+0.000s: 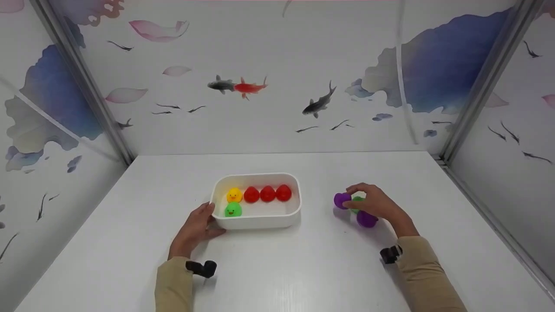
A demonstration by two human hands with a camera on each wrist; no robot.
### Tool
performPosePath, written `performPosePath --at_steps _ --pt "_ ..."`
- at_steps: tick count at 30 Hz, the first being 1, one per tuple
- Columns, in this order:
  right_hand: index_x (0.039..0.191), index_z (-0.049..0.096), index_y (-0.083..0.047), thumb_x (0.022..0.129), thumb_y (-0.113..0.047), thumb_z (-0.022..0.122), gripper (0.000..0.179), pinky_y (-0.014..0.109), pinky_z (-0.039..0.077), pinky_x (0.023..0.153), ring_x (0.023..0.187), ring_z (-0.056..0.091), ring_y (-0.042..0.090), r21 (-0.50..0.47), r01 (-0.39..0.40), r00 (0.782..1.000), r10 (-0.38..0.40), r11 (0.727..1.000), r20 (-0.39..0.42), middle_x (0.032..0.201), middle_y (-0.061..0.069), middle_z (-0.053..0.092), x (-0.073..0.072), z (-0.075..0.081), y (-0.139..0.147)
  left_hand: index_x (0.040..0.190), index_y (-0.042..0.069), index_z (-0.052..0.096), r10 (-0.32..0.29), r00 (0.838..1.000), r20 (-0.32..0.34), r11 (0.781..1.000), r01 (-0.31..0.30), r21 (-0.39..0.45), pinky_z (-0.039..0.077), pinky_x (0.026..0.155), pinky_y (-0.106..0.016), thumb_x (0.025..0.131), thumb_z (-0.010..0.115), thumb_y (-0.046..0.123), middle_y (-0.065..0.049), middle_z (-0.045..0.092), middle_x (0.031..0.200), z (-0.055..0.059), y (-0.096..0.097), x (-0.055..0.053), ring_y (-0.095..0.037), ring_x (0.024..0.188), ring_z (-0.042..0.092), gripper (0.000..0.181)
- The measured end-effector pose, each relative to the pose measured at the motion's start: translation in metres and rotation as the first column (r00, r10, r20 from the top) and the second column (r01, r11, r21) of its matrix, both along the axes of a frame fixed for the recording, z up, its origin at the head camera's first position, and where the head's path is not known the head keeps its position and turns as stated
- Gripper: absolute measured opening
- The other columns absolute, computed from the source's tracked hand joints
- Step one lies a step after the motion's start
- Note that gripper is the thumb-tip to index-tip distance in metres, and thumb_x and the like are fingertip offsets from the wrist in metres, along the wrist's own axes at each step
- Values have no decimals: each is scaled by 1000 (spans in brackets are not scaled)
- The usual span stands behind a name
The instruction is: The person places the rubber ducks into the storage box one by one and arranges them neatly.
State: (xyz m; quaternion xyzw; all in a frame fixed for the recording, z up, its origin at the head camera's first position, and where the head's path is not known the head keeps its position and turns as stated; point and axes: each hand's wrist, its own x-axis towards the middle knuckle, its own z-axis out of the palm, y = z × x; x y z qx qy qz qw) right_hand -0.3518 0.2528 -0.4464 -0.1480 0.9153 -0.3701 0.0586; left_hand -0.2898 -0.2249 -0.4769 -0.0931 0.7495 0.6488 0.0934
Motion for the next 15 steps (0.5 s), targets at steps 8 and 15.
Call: performPosePath --at_steps 8,15 --pt "118 63 -11 89 -44 73 46 56 49 104 122 58 36 -56 38 999 -37 998 21 127 14 64 5 10 -9 159 15 27 7 1000 -1 1000 -7 15 54 103 -41 106 40 48 -19 37 159 2 -1 0 -34 142 43 63" --pt "116 59 -12 87 -48 74 49 65 40 112 136 46 45 -76 104 994 -102 992 35 135 15 60 10 14 -13 159 17 26 -5 1000 -1 1000 5 -7 53 104 -42 107 39 48 -18 37 159 0 0 1 -34 142 42 62"
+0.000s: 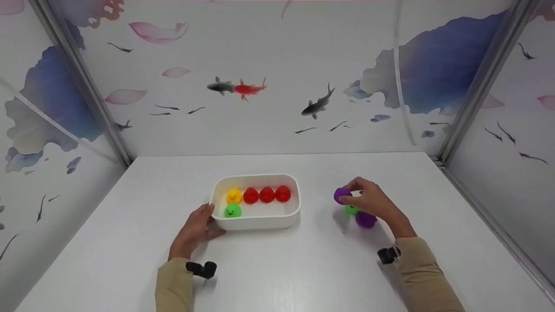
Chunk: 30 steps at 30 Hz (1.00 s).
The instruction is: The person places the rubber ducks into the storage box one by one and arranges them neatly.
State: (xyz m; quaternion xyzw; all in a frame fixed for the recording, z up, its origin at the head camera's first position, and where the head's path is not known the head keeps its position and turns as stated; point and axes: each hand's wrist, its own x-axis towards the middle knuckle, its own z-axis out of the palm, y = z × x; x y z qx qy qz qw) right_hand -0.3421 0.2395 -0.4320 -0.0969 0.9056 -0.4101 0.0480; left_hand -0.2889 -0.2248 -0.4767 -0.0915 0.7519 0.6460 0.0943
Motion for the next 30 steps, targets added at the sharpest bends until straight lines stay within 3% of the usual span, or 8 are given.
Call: performPosePath --at_steps 8,12,21,30 --pt "126 60 -12 86 -50 75 57 45 57 97 124 58 35 -32 -58 997 56 998 -50 131 15 62 -1 1 -8 159 16 25 0 1000 4 1000 0 5 52 106 -44 107 39 48 -18 35 160 1 -1 0 -35 146 38 63" --pt "128 62 -13 85 -49 77 57 40 60 89 122 60 33 -70 -86 996 83 994 -42 132 15 62 0 2 -14 159 15 27 1 1000 -9 1000 -1 31 54 103 -43 108 39 45 -19 36 160 0 -1 0 -35 144 40 60" --pt "130 62 -18 84 -50 78 59 48 53 103 123 62 31 -95 -9 999 13 995 39 137 11 60 5 11 -37 159 15 28 10 1000 -8 999 -10 40 55 101 -40 107 41 45 -19 38 158 0 0 -4 -34 139 46 61" --pt "132 60 -12 87 -38 78 55 43 56 102 121 62 32 -153 51 994 -36 987 102 135 15 61 6 15 -61 158 13 29 21 1000 0 998 -21 56 57 99 -40 108 39 42 -21 39 157 -3 -1 -3 -35 140 45 59"
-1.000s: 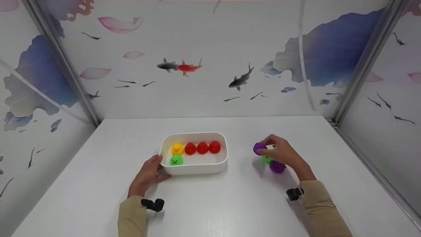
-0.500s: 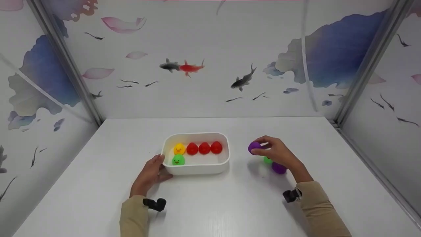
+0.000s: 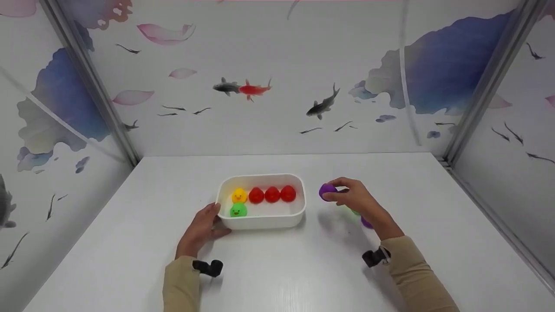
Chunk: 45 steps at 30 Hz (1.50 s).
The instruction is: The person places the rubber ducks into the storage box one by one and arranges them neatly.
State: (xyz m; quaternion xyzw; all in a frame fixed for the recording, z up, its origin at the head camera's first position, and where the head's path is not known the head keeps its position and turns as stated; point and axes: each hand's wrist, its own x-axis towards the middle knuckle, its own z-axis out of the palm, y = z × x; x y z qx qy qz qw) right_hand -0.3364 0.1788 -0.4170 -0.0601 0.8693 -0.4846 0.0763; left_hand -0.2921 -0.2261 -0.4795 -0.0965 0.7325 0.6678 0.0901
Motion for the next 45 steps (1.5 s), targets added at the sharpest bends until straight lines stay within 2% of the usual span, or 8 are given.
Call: performPosePath --at_steps 7,15,22,28,37,45 --pt "133 57 -9 89 -29 76 52 42 54 105 123 60 31 -61 -2 997 7 998 80 137 16 58 -8 10 -24 157 13 32 4 1000 -13 1000 -4 -11 57 99 -41 108 40 43 -19 40 158 0 -1 2 -35 142 43 58" --pt "129 60 -6 88 -27 78 49 42 56 103 118 64 30 -87 -62 994 69 994 87 134 16 60 -15 17 -47 157 11 32 -7 1000 -29 999 8 37 56 101 -43 108 40 40 -20 40 157 1 0 1 -34 139 46 57" --pt "125 61 -6 87 -25 79 45 40 57 101 114 63 27 -52 -76 991 81 996 108 131 15 60 -20 22 -74 157 10 31 -5 999 -34 999 7 34 55 101 -44 108 39 41 -21 38 159 0 0 1 -35 141 45 58" --pt "123 62 -7 88 -21 78 40 44 54 105 111 62 28 -53 -91 989 96 994 114 125 14 63 -24 28 -96 156 11 32 -10 999 -37 1000 11 23 55 102 -44 108 40 41 -21 38 158 0 1 1 -35 141 44 57" --pt "123 61 -6 87 -19 79 42 45 52 108 111 64 28 -113 -79 976 100 990 193 125 14 65 -27 22 -125 156 11 33 -5 1000 -24 1000 5 -5 57 100 -42 108 40 41 -21 43 155 -2 0 2 -34 136 49 57" --pt "125 63 -6 86 -23 80 46 43 54 106 108 67 26 -133 -99 972 124 986 198 126 15 65 -27 15 -141 156 14 33 7 1000 -23 1000 -7 -4 57 99 -42 107 42 43 -18 40 158 -1 1 1 -33 140 47 58"
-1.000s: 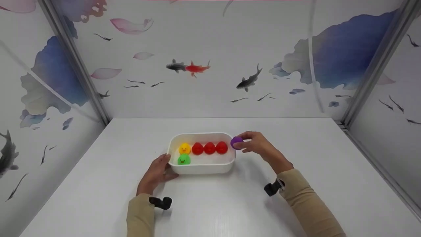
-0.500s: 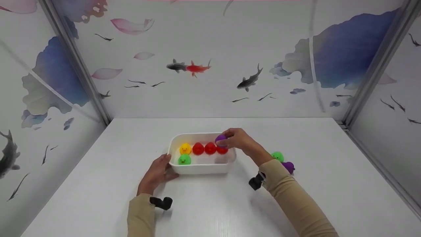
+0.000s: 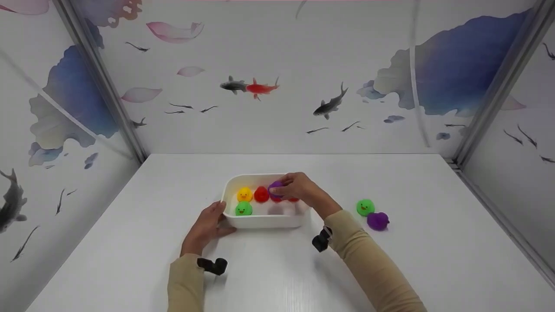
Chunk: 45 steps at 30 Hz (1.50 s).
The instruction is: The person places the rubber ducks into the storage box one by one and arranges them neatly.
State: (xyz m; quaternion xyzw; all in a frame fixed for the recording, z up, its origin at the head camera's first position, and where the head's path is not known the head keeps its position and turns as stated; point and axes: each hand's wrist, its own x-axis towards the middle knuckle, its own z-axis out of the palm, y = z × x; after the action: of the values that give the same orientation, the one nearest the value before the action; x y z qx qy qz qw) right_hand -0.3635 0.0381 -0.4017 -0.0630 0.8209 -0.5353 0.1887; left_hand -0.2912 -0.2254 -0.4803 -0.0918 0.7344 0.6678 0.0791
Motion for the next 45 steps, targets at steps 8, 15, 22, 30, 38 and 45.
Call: performPosePath --at_steps 8,15,22,30,38,45 --pt "109 73 -10 84 -24 82 30 33 62 90 94 72 22 29 23 1000 -23 999 -15 111 10 72 2 -11 -15 156 14 35 8 1000 2 1000 -8 12 57 99 -43 105 45 46 -18 41 157 -1 1 -1 -34 138 48 60" --pt "108 73 -10 83 -26 83 31 35 60 94 92 71 21 64 3 1000 -3 998 2 108 8 72 6 -12 -26 157 15 33 4 1000 -1 1000 -4 18 57 99 -42 103 46 51 -17 38 159 -2 1 -3 -34 141 45 66" --pt "105 74 -12 83 -21 83 25 32 61 91 94 70 21 65 21 999 -23 998 30 106 6 72 9 -16 -40 156 13 34 -4 1000 -2 1000 4 18 57 99 -42 107 42 45 -18 38 159 -1 2 -3 -35 140 47 59" --pt "95 76 -13 81 -21 85 18 32 59 95 93 69 23 99 87 994 -92 991 54 100 4 74 11 -23 -48 155 10 34 -9 1000 -21 998 10 59 56 99 -45 106 43 44 -20 37 160 0 1 -1 -37 143 43 60" --pt "94 76 -10 83 -18 83 15 32 61 91 89 70 24 119 70 997 -74 990 34 94 5 75 10 -30 -53 156 10 34 -9 1000 -20 998 11 62 56 100 -45 106 43 44 -19 37 160 0 0 -1 -37 142 44 61" --pt "95 77 -10 83 -17 83 15 28 60 88 85 69 22 145 68 997 -73 987 31 92 3 76 12 -30 -57 156 12 35 -3 1000 -12 999 3 38 56 100 -44 103 47 50 -17 38 160 -2 -3 -1 -35 143 44 66"
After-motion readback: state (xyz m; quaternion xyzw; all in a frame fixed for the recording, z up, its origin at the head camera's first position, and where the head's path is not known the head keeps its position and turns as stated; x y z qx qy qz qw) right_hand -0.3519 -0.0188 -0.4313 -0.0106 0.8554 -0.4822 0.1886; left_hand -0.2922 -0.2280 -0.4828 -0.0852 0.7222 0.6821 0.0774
